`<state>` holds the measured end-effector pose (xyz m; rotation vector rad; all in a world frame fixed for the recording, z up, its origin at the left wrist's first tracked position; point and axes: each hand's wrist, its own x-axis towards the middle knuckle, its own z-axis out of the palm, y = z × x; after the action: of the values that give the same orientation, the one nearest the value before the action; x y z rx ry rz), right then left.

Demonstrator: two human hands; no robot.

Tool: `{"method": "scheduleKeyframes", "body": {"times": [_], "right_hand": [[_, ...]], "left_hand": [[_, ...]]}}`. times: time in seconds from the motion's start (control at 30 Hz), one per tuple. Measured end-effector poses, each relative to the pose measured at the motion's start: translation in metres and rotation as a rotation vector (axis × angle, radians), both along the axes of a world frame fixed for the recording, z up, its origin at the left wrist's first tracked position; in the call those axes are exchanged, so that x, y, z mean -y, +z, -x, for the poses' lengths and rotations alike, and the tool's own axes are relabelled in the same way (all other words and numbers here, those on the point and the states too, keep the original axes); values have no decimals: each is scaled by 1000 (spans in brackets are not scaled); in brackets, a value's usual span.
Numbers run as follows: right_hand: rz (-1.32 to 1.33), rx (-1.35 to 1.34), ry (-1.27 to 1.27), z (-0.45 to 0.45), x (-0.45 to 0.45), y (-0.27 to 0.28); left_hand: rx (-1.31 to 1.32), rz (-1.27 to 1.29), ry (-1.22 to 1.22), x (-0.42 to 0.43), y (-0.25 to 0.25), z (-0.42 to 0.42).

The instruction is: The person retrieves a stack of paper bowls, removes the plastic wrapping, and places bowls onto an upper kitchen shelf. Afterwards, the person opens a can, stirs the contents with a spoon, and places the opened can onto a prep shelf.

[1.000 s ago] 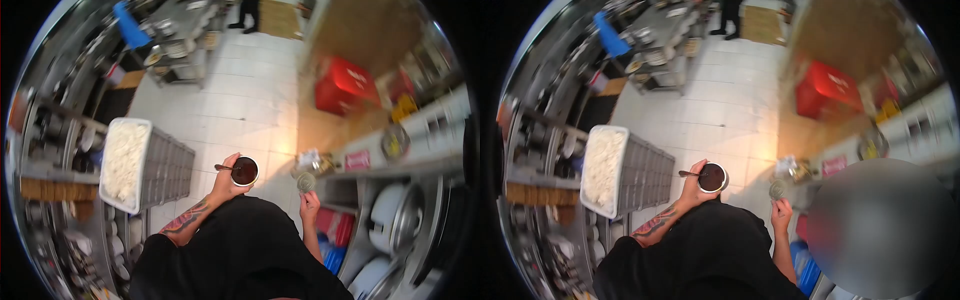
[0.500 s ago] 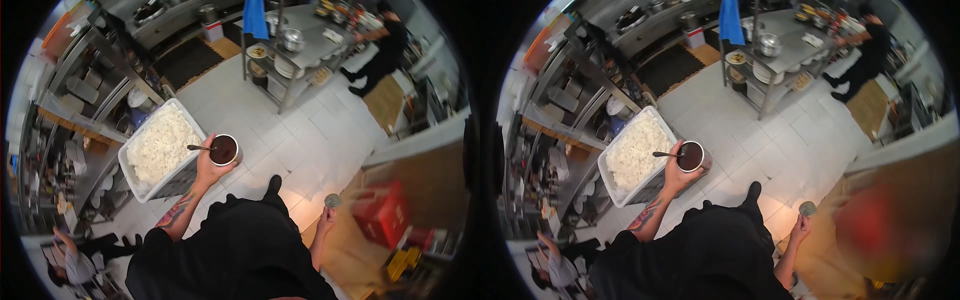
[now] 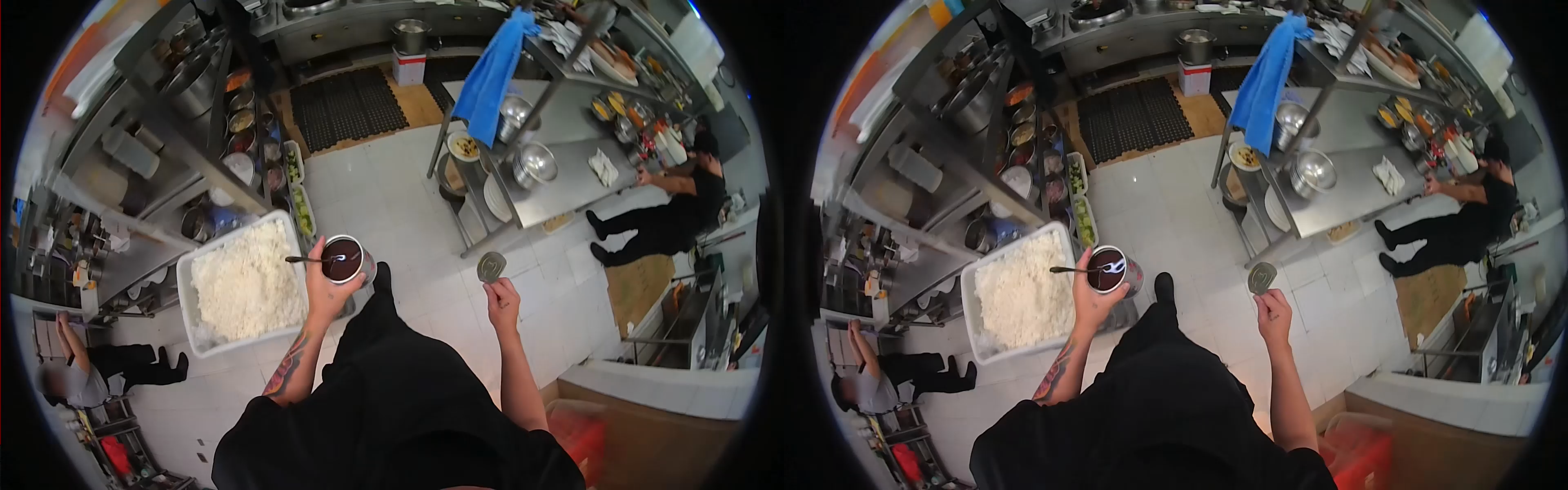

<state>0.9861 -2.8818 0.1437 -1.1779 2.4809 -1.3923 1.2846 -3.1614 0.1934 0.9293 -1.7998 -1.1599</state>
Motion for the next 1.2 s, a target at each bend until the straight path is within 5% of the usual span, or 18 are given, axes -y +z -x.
{"method": "scheduleKeyframes", "body": {"times": [0.37,0.7,0.97,1.2], "right_hand": [[65,70,-135,78,190,5],[124,50,65,190,391,53],[345,14,-77,310,520,103],[406,140,-343,364,548,116]], "left_hand": [[164,145,-32,188,-2,109],[142,218,-169,350,-26,280],[46,247,-570,433,-32,480],[47,221,-1009,449,-49,650]]}}
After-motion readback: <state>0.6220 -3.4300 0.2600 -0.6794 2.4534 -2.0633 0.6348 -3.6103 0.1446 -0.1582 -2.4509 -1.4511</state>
